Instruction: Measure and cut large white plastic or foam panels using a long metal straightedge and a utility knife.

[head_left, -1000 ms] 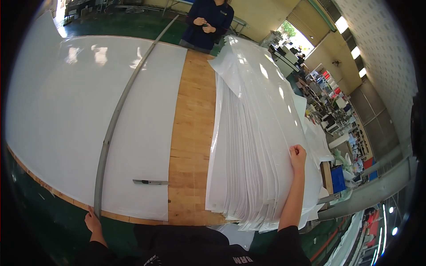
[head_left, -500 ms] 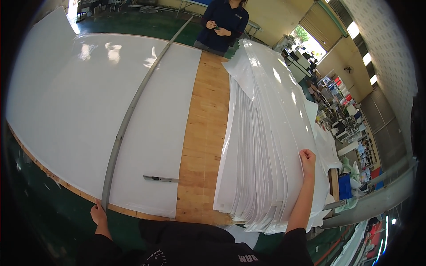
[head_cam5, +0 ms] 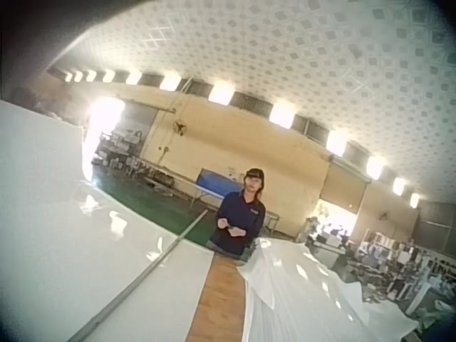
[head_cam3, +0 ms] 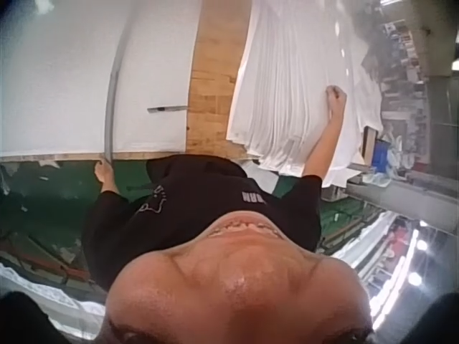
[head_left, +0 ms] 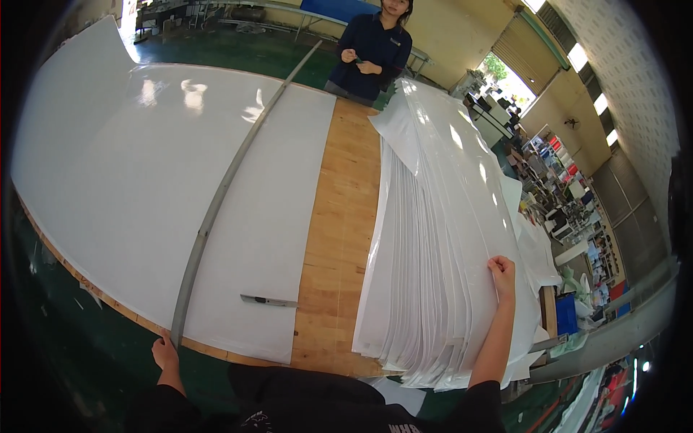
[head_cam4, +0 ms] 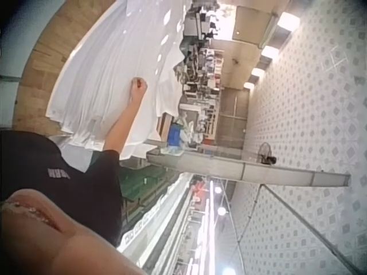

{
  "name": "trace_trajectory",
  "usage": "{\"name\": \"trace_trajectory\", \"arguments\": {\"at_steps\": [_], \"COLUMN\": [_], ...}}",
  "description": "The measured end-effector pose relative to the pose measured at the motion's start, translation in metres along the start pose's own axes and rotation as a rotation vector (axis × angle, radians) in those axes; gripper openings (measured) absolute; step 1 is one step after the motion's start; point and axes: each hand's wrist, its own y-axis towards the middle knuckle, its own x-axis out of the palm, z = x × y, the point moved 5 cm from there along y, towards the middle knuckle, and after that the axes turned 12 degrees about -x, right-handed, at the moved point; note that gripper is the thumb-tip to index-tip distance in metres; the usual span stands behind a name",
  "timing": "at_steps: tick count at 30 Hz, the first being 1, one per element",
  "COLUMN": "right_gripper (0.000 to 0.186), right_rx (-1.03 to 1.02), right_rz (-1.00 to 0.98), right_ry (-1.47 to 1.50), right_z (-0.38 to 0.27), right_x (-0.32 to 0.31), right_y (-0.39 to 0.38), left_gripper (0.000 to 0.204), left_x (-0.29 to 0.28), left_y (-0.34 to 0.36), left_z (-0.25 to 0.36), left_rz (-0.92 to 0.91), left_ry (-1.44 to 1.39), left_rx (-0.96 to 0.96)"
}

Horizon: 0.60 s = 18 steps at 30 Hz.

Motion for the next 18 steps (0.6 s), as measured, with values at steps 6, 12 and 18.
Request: {"name": "trace_trajectory", "arguments": {"at_steps": [6, 12, 18], "right_gripper": [0.014, 0.015, 0.015], "right_rx": [0.013, -0.078, -0.001], "right_rz": [0.02, 0.171, 0.107], "right_ry": [-0.063, -0.09, -0.034], "right_z": [0.014, 0.008, -0.005], "right_x": [0.002, -0.009, -0.003], "right_y": [0.009, 0.009, 0.003], "left_gripper": [0.07, 0.069, 0.07], "left_x": [-0.005, -0.001, -0.009], "left_y": [-0.004, -0.003, -0.006], "left_z": [0.014, 0.011, 0.009], "left_rz": [-0.032, -0.035, -0.045], "left_ry": [-0.009, 0.027, 0.016], "left_rx": [-0.001, 0.015, 0.003]}}
